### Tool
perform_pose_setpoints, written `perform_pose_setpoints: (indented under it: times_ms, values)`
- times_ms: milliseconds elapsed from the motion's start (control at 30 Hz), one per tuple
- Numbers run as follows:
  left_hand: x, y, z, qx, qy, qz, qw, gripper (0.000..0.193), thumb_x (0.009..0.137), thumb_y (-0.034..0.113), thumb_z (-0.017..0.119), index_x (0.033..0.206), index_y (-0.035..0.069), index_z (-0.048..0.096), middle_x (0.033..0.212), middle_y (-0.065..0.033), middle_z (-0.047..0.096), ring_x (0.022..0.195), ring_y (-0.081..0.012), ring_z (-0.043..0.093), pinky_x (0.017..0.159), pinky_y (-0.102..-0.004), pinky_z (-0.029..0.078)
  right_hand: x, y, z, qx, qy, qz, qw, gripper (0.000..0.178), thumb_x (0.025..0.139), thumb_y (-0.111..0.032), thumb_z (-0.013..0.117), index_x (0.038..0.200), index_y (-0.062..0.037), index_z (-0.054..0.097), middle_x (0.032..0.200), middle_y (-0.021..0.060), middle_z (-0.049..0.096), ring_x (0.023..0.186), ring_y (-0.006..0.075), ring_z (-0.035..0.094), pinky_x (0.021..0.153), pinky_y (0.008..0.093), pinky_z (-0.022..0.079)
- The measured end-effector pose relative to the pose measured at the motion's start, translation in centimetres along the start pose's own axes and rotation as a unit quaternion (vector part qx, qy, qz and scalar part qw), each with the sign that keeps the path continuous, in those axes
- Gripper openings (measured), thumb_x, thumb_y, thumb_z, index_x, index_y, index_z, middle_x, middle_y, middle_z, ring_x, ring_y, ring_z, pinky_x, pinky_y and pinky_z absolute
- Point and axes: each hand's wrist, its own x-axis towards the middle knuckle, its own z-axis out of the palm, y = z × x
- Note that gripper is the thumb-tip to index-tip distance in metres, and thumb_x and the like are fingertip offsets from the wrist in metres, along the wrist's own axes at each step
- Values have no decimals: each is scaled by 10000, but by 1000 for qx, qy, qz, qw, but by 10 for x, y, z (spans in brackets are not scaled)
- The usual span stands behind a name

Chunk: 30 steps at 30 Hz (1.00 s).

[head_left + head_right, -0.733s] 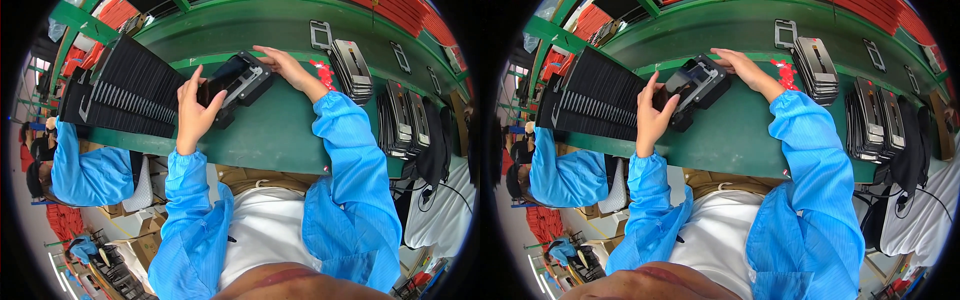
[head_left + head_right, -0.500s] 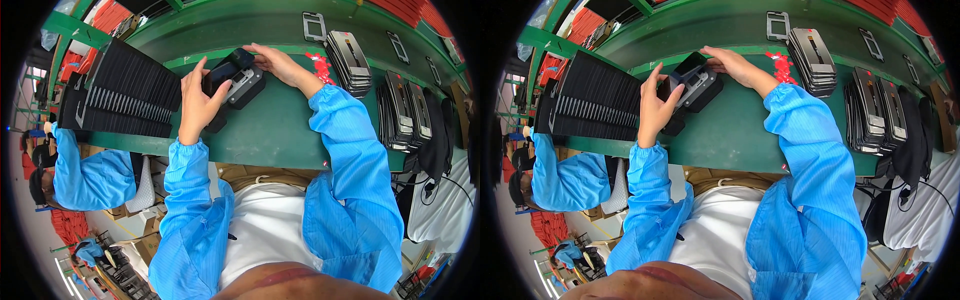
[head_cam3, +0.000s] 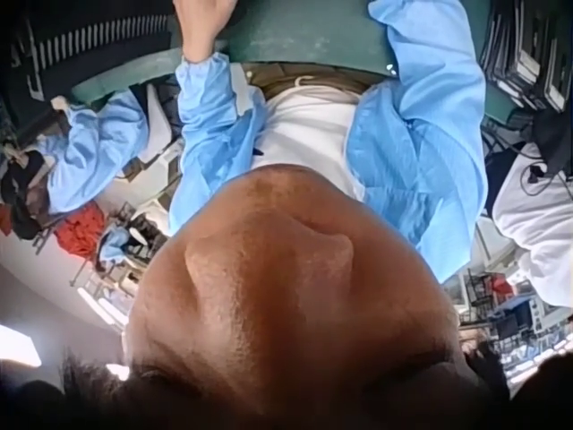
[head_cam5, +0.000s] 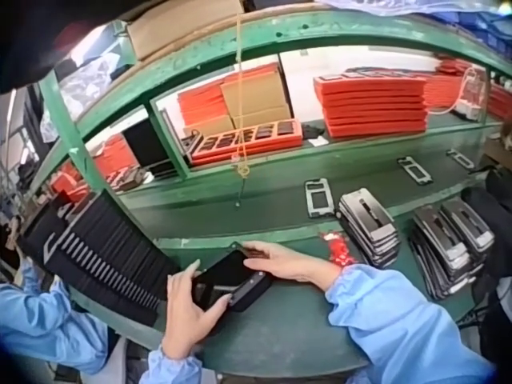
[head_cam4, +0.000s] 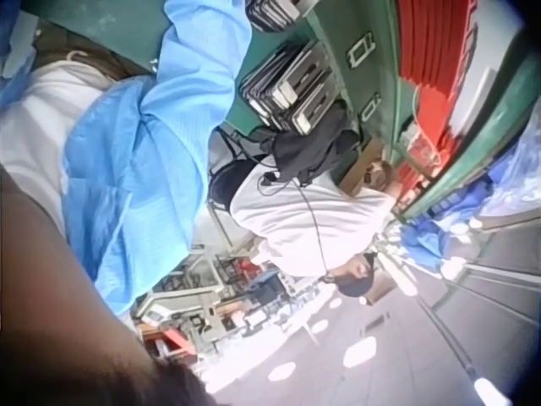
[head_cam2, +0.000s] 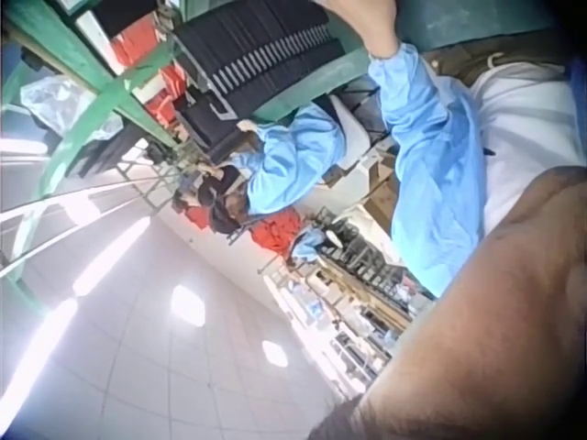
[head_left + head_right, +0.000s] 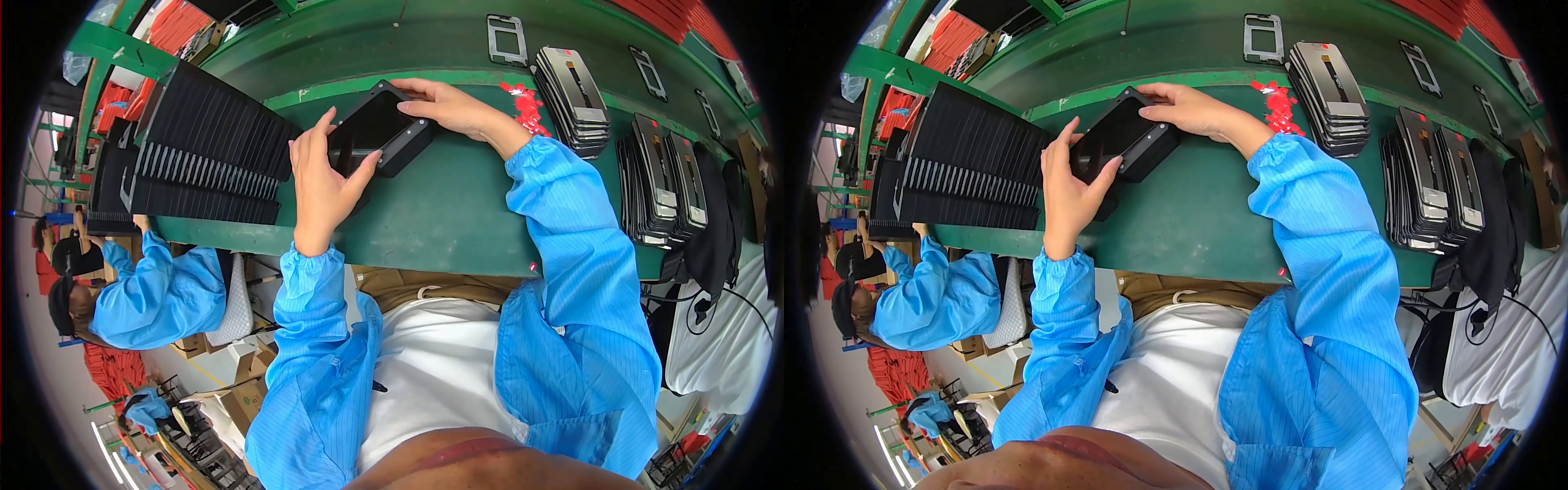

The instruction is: Assembling electronic components and housings on a production line.

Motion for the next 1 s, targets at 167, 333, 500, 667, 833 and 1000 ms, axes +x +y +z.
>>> perform_pose_setpoints:
  times_ms: [167,333,500,667,833,1000]
  values:
    - [-4,-1,-1,-17,3,-22,1000,768,742,270,867,1387,31,524,1166,-160,600,1091,-329,562,1044,-495,373,-2,-1,9,-4,-12,-13,1000,596,1007,-181,624,1535,-32,391,1420,91,553,1274,163,526,1097,306,402]
    - [-6,-3,-3,-17,-13,-40,999,792,755,274,857,1421,40,501,1223,-179,587,1166,-360,554,1103,-520,336,-2,-1,11,-25,-3,-23,999,561,1025,-167,590,1528,-17,392,1409,94,561,1255,162,533,1080,305,417]
    - [-18,-12,-25,-22,6,-38,999,678,802,270,822,1383,33,566,1308,-210,563,1249,-398,535,1095,-499,377,0,6,8,-66,9,-37,997,536,1035,-159,569,1519,-4,399,1388,95,573,1243,160,534,1071,296,419]
    - [-22,-17,-43,-19,-123,-109,986,572,831,254,806,1346,71,637,1356,-235,537,1253,-412,541,1031,-445,451,-3,-3,9,-89,9,-57,994,500,1035,-161,567,1490,-2,436,1338,94,608,1179,159,570,1020,286,451]
    - [-18,-29,-52,-75,-189,-156,967,588,830,251,813,1377,137,633,1403,-230,502,1233,-409,560,1021,-408,467,-24,-59,3,-445,146,-178,866,355,1024,-177,580,1324,13,552,1197,88,664,966,190,658,858,319,538]
    - [-31,-41,-39,-169,-136,-139,966,581,834,244,811,1379,142,633,1435,-219,475,1241,-402,560,1030,-402,465,-48,-127,-18,-428,493,-362,666,475,978,-390,612,1260,-30,483,1148,140,569,778,176,667,634,299,536]
